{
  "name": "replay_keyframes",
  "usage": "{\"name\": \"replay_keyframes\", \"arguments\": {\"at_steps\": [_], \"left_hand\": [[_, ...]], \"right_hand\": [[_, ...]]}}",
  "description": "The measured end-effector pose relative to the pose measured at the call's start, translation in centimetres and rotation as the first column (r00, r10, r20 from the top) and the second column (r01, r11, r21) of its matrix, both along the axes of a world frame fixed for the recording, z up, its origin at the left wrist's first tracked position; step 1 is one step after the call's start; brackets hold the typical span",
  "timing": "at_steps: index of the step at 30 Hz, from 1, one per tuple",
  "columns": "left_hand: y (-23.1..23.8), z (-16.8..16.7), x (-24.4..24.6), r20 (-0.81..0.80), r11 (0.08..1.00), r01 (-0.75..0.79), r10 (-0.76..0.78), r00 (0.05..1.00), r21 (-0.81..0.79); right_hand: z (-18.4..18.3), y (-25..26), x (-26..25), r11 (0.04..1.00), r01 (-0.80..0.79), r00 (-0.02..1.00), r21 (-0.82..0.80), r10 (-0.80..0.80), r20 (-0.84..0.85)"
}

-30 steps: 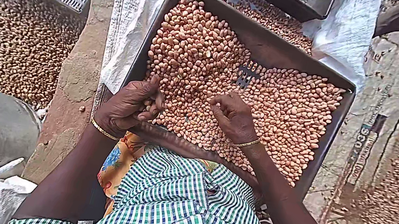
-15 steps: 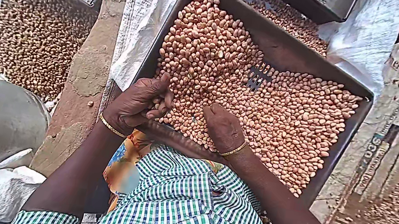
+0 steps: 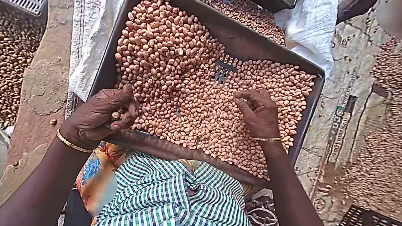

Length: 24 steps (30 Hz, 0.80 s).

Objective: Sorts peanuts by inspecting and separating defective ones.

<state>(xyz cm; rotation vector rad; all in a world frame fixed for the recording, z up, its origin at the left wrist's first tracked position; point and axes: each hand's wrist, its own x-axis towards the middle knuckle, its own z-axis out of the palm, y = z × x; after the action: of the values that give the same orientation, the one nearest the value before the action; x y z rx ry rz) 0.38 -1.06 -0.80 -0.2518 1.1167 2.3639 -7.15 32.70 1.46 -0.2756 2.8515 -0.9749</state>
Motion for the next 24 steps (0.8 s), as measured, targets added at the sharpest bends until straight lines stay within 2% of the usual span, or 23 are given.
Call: {"name": "replay_keyframes", "arguments": {"at_steps": [3, 6, 7, 8, 9, 10, 11, 12, 13, 14, 15, 16, 17, 18, 19, 21, 24], "left_hand": [[0.4, 0.0, -0.1, -0.006, 0.999, -0.028, 0.027, 1.000, -0.037], [0.2, 0.2, -0.1, 0.008, 0.997, -0.056, 0.057, 0.998, -0.043], [0.1, 0.1, 0.0, 0.008, 0.997, -0.062, 0.062, 0.998, -0.039], [0.0, 0.1, 0.0, 0.007, 0.997, -0.067, 0.067, 0.998, -0.036], [0.0, 0.1, 0.0, 0.005, 0.997, -0.074, 0.074, 0.997, -0.028], [-0.1, 0.0, 0.1, 0.003, 0.997, -0.078, 0.078, 0.997, -0.016], [-0.2, -0.1, 0.2, -0.003, 0.997, -0.077, 0.077, 0.997, -0.005], [-0.2, -0.1, 0.1, -0.008, 0.998, -0.069, 0.069, 0.998, -0.002], [-0.1, -0.2, 0.0, -0.014, 0.998, -0.059, 0.059, 0.998, 0.001], [-0.1, -0.2, -0.1, -0.017, 0.999, -0.053, 0.053, 0.998, 0.001], [-0.1, -0.1, -0.1, -0.011, 0.999, -0.054, 0.054, 0.998, -0.002], [-0.1, 0.0, 0.0, 0.003, 0.998, -0.065, 0.065, 0.998, -0.009], [0.0, 0.1, 0.1, 0.016, 0.997, -0.078, 0.079, 0.997, -0.014], [0.0, 0.2, 0.1, 0.022, 0.996, -0.090, 0.091, 0.996, -0.014], [0.1, 0.2, 0.1, 0.021, 0.995, -0.099, 0.099, 0.995, -0.011], [0.2, 0.2, 0.2, 0.019, 0.994, -0.107, 0.107, 0.994, -0.004], [0.1, 0.2, 0.0, 0.017, 0.994, -0.111, 0.111, 0.994, 0.003]], "right_hand": [[-1.5, 0.8, 1.8, 0.968, -0.172, 0.975, 0.183, 0.194, -0.107], [-2.5, 0.8, 1.7, 0.951, -0.219, 0.962, 0.220, 0.248, -0.113], [-2.4, 1.0, 1.5, 0.969, -0.201, 0.969, 0.146, 0.219, -0.116], [-2.1, 1.3, 1.4, 0.990, -0.144, 0.985, -0.004, 0.143, -0.102], [-2.0, 1.7, 1.2, 0.964, -0.046, 0.999, -0.260, 0.043, -0.017], [-2.1, 1.9, 1.0, 0.826, 0.085, 0.993, -0.556, -0.025, 0.115], [-2.1, 1.9, 1.0, 0.637, 0.196, 0.968, -0.746, -0.006, 0.250], [-2.3, 2.0, 1.0, 0.528, 0.239, 0.946, -0.815, 0.061, 0.317], [-2.6, 1.8, 1.0, 0.522, 0.233, 0.936, -0.821, 0.110, 0.335], [-2.5, 1.2, 1.0, 0.597, 0.210, 0.932, -0.775, 0.117, 0.343], [-2.2, 0.2, 1.1, 0.732, 0.160, 0.938, -0.662, 0.095, 0.332], [-1.8, -0.9, 1.4, 0.871, 0.077, 0.952, -0.485, 0.080, 0.295], [-1.6, -1.8, 1.6, 0.958, -0.026, 0.967, -0.286, 0.097, 0.235], [-1.7, -2.5, 1.9, 0.986, -0.115, 0.978, -0.119, 0.133, 0.160], [-1.8, -3.1, 2.1, 0.986, -0.168, 0.981, -0.018, 0.169, 0.097], [-1.9, -3.3, 2.2, 0.976, -0.215, 0.976, 0.026, 0.214, 0.036], [-2.6, -2.0, 1.2, 0.976, -0.095, 0.993, -0.196, 0.107, 0.052]]}}
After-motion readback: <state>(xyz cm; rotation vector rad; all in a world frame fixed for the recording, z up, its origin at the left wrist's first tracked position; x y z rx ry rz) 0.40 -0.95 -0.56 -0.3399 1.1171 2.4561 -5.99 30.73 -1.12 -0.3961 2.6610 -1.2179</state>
